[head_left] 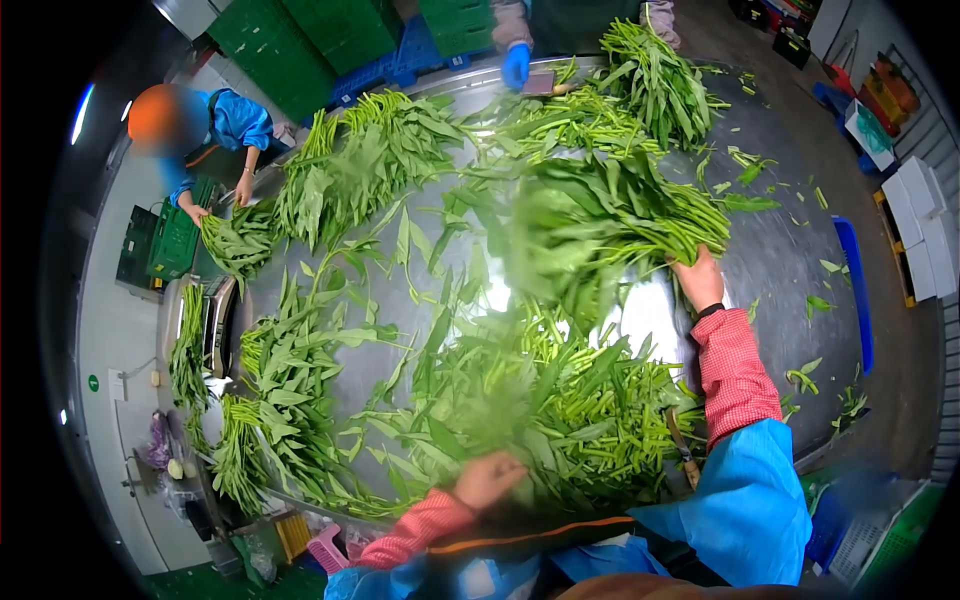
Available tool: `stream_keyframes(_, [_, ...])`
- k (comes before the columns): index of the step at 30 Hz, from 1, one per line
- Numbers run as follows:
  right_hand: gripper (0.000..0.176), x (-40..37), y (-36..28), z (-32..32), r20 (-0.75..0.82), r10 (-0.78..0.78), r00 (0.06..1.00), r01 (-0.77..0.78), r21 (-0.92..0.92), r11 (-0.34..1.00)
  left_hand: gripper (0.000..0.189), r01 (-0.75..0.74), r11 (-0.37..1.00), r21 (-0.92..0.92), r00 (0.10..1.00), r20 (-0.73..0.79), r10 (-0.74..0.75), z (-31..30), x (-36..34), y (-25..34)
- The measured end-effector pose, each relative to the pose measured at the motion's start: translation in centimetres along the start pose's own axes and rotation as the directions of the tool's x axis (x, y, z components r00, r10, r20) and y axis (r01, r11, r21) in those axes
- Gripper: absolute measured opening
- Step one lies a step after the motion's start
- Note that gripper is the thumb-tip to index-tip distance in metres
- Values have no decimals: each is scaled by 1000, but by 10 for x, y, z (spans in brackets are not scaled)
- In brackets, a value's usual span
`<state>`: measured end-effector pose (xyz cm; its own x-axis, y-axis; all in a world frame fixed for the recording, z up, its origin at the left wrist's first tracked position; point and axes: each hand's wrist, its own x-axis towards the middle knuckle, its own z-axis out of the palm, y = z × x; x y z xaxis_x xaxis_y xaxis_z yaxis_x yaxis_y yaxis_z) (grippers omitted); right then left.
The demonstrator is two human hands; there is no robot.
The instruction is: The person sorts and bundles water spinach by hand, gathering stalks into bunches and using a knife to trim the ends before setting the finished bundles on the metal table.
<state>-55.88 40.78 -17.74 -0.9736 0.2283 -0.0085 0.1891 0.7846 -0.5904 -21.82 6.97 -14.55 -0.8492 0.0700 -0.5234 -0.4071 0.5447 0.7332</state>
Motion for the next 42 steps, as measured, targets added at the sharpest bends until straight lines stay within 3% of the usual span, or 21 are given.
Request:
stream_keyframes(2, [55,-17,-4,3,54,-56,997,60,-92,994,22,-8,1000,-8,1000,-8,8,1,0,-2])
stream_keyframes(4, [56,-36,2,3,20,-247,969,247,-115,962,21,7,1000,-8,1000,-5,-7,0,-1,2])
stream_keyframes(6, [63,-46,17,-3,23,-509,860,504,-180,844,21,9,1000,-13,1000,-7,-9,1,-1,2])
stream_keyframes(9, [68,-57,14,-28,209,-498,842,538,-250,805,19,-22,999,-25,999,-30,21,4,-2,-1])
stream_keyframes(12, [66,-58,18,-28,207,-496,843,536,-252,806,16,-63,998,-20,996,-61,62,6,-3,3])
stream_keyframes(17, [37,-64,15,-19,107,-504,857,514,-244,822,16,-44,999,5,998,-44,44,4,-7,9])
stream_keyframes(21, [35,-92,-18,-42,118,-509,853,521,-120,845,14,-55,999,5,997,-45,55,7,-9,3])
stream_keyframes(24, [41,-103,-16,-36,132,-509,851,519,-54,853,13,-64,996,55,996,-52,67,8,-9,7])
stream_keyframes(27, [43,-108,7,-18,233,-493,838,529,-131,838,10,-89,985,144,995,-30,95,7,-9,12])
stream_keyframes(30, [47,-120,-11,-30,163,-574,803,593,-121,796,7,-156,976,-152,986,-87,144,3,-12,22])
stream_keyframes(31, [49,-121,-18,-35,133,-588,798,602,-121,789,5,-116,937,-331,990,-114,82,2,-10,26])
stream_keyframes(32, [51,-121,-21,-37,102,-604,790,612,-120,781,13,-56,938,-341,994,-109,20,-5,-7,32])
stream_keyframes(34, [84,-113,-14,-33,96,-595,798,603,-116,789,15,-97,949,-300,992,-104,69,-14,2,46])
stream_keyframes(37, [93,-88,2,-21,125,-390,912,402,-96,910,14,-139,943,-301,985,-139,101,-14,11,53])
stream_keyframes(40, [96,-68,11,-18,196,-358,913,390,-159,907,9,-104,968,-229,987,-143,72,-2,13,46])
stream_keyframes(42, [93,-59,1,-28,300,-305,904,408,-388,826,8,-130,968,-212,986,-129,104,7,10,38])
